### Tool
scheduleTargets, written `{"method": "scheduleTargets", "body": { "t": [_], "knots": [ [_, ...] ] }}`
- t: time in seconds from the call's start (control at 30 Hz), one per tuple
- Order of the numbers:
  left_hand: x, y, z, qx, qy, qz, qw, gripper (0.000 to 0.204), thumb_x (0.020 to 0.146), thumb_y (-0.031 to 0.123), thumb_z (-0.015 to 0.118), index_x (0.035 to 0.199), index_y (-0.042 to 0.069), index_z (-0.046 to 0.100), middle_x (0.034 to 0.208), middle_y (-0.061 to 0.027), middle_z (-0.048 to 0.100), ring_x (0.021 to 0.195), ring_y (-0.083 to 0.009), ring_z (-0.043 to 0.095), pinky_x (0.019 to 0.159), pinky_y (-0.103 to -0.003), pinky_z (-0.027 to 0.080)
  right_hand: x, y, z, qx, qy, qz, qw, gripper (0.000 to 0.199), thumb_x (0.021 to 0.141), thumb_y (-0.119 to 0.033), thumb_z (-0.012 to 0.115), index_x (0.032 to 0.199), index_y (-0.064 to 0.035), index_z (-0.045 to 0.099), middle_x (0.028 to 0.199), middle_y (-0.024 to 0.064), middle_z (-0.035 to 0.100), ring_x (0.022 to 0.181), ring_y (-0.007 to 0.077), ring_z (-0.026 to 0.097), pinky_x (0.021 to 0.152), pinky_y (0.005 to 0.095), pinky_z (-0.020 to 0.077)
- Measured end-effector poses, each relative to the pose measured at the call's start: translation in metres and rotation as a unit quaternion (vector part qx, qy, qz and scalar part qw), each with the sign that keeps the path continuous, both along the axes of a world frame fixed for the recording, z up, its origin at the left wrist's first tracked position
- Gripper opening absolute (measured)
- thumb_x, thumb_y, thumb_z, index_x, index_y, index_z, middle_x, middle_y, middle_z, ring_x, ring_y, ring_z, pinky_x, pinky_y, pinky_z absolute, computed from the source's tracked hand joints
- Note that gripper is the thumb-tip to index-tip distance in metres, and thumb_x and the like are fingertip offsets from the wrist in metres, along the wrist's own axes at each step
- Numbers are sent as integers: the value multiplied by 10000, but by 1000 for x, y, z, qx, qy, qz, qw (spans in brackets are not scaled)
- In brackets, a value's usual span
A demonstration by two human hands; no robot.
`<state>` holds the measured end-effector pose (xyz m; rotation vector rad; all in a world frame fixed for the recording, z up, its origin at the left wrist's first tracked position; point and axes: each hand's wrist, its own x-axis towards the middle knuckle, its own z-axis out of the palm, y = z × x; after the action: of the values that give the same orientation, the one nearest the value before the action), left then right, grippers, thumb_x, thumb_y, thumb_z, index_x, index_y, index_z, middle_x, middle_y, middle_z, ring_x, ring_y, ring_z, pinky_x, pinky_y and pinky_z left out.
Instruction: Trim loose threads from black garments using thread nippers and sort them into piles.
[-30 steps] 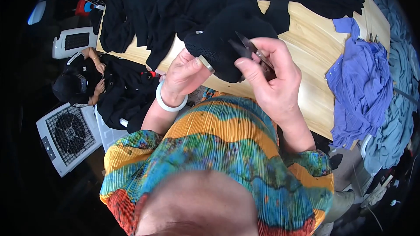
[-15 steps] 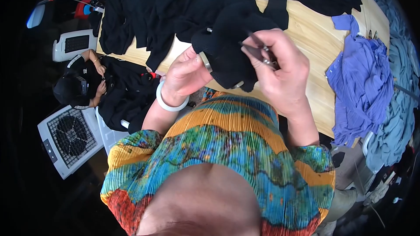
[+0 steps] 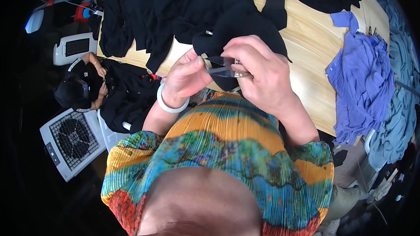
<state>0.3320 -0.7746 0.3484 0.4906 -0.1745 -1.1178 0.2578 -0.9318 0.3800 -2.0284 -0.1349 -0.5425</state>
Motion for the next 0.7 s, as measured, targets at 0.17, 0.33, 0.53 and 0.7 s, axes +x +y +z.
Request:
{"method": "scheduleTargets", "body": {
  "t": [0.17, 0.33, 0.53, 0.7],
  "knots": [
    [2, 2, -6, -48, -20, -3, 999, 258, 849, 105, 469, 1099, 41, 473, 1018, -74, 543, 933, -176, 526, 812, -323, 421, -7, -8, 15, 19, 10, -13, 1000, 278, 582, 138, 465, 811, -8, 531, 700, 87, 539, 579, 182, 547, 494, 240, 422],
    [0, 2, -4, -55, -39, 9, 998, 267, 852, 92, 459, 1112, 33, 468, 1036, -83, 540, 955, -187, 522, 840, -331, 412, -11, -15, 16, 70, 37, -98, 992, 204, 663, 124, 498, 816, -4, 539, 703, 53, 541, 577, 91, 498, 528, 181, 387],
    [2, -1, -3, -65, -116, 38, 990, 281, 848, 89, 467, 1121, 23, 463, 1061, -93, 532, 980, -195, 513, 859, -347, 403, -27, -2, 0, 200, 57, -41, 977, 450, 700, -139, 677, 1056, -1, 441, 827, 37, 519, 700, 62, 479, 618, 176, 404],
    [1, -1, -2, -70, -115, 67, 989, 292, 844, 92, 480, 1127, 21, 462, 1067, -93, 531, 978, -199, 513, 856, -354, 402, -26, 11, -3, 131, 64, -33, 989, 242, 737, -71, 627, 921, 10, 493, 661, 26, 528, 516, 50, 482, 458, 167, 378]
  ]
}}
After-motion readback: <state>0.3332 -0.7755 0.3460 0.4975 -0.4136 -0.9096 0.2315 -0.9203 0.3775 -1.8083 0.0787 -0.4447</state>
